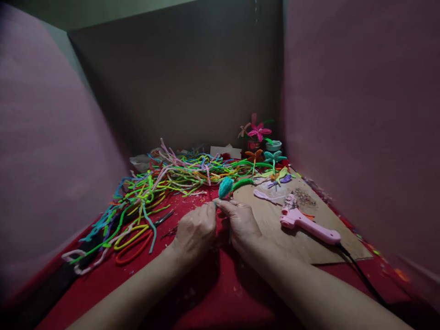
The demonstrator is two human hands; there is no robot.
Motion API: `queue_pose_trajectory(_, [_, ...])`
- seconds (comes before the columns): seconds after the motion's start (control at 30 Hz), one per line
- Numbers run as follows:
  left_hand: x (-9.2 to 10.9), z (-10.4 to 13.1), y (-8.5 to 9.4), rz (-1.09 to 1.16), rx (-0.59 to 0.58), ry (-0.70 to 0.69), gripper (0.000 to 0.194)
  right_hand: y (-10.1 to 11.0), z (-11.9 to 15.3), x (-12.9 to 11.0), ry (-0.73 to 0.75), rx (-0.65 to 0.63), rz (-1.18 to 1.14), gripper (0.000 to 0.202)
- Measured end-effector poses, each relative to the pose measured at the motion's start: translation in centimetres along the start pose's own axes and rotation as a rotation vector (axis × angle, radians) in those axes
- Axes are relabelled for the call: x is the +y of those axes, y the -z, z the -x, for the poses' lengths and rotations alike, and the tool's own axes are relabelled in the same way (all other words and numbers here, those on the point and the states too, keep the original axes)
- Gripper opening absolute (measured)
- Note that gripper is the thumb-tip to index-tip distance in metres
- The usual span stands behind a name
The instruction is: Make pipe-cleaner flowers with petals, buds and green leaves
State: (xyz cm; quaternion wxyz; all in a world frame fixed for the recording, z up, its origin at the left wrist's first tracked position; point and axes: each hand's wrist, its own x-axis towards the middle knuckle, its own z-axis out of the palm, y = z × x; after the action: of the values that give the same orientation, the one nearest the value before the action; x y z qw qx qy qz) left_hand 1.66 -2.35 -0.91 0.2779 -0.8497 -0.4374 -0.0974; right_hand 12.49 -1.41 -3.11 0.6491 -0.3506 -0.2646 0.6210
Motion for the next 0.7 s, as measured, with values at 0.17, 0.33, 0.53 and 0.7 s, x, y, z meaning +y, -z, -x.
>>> queue_pose_trajectory(0.17, [0.0, 0.1, -0.5, 0.038, -0.048, -0.011, 0.028, -0.3, 0.3, -0.1, -0.032, -0.03, -0.033, 0.013])
queue_pose_trajectory(0.33, [-0.9, 0.4, -0.8, 0.176, -0.144, -0.007, 0.025, 0.0, 0.0, 0.4, -0.04, -0.035, 0.018, 0.018])
queue_pose_trajectory(0.53, [-2.2, 0.5, -1.7, 0.626, -0.074, 0.07, 0.018, 0.3, 0.0, 0.4, -0.057, -0.047, 0.101, 0.026])
queue_pose_trajectory(0.7, [-2.7, 0.0, -1.2, 1.304, -0.201, 0.308, 0.027, 0.6, -0.4, 0.6, -0.056, -0.18, 0.088, 0.029])
